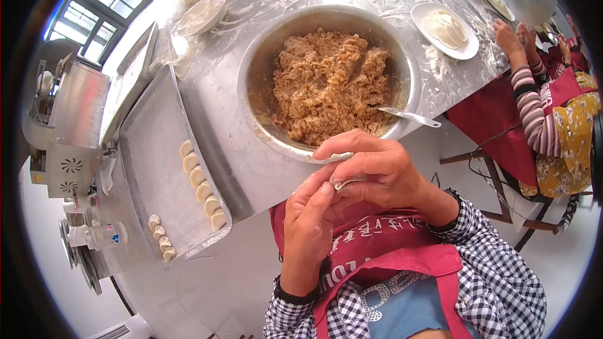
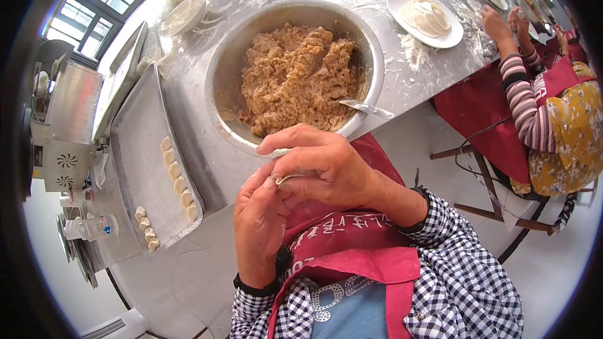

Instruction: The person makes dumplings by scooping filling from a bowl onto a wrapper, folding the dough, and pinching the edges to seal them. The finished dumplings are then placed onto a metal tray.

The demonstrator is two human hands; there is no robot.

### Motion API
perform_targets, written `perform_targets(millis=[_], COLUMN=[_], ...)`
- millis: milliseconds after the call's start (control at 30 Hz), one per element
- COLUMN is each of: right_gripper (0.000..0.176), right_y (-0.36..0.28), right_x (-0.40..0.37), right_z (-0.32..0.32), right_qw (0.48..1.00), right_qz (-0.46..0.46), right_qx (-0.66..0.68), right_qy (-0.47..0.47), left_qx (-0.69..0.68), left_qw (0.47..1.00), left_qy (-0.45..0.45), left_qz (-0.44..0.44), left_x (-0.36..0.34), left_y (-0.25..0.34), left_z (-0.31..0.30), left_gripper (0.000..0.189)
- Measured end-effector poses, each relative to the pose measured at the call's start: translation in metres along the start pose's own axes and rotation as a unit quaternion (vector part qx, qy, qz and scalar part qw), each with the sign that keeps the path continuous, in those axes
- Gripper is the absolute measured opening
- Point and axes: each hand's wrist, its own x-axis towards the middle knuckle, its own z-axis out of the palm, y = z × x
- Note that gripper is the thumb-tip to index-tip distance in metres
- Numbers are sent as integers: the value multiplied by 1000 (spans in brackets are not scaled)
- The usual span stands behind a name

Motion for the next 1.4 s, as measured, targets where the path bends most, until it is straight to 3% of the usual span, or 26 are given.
perform_targets(millis=[333,533,600,733,900,967,1100,1167,1233,1367,1400], right_gripper=[13,12,13,16,16,14,9,8,9,12,13], right_y=[-1,-8,-7,3,-8,-10,-6,-3,-2,-10,-13], right_x=[-4,0,-1,-5,-1,0,-3,-4,-5,-4,-3], right_z=[2,5,5,1,5,5,-1,0,0,-2,-2], right_qw=[999,998,999,1000,998,998,999,999,999,999,1000], right_qz=[24,2,27,-10,22,29,17,3,-2,-34,-2], right_qx=[13,-46,22,10,-3,7,32,36,50,-6,19], right_qy=[18,51,35,12,57,52,9,9,13,19,20], left_qx=[22,-1,9,14,18,32,48,37,46,42,44], left_qw=[1000,1000,1000,1000,1000,999,997,999,999,999,999], left_qy=[7,-23,-26,-13,-1,-23,-52,5,-6,-34,-18], left_qz=[-10,-4,6,-2,3,12,13,-4,8,8,7], left_x=[-1,-2,-2,-2,-3,-5,-4,-5,-6,-6,-6], left_y=[0,3,4,3,3,5,3,1,3,3,3], left_z=[3,1,3,7,6,8,8,10,12,10,10], left_gripper=[38,43,44,43,41,49,45,48,47,44,41])
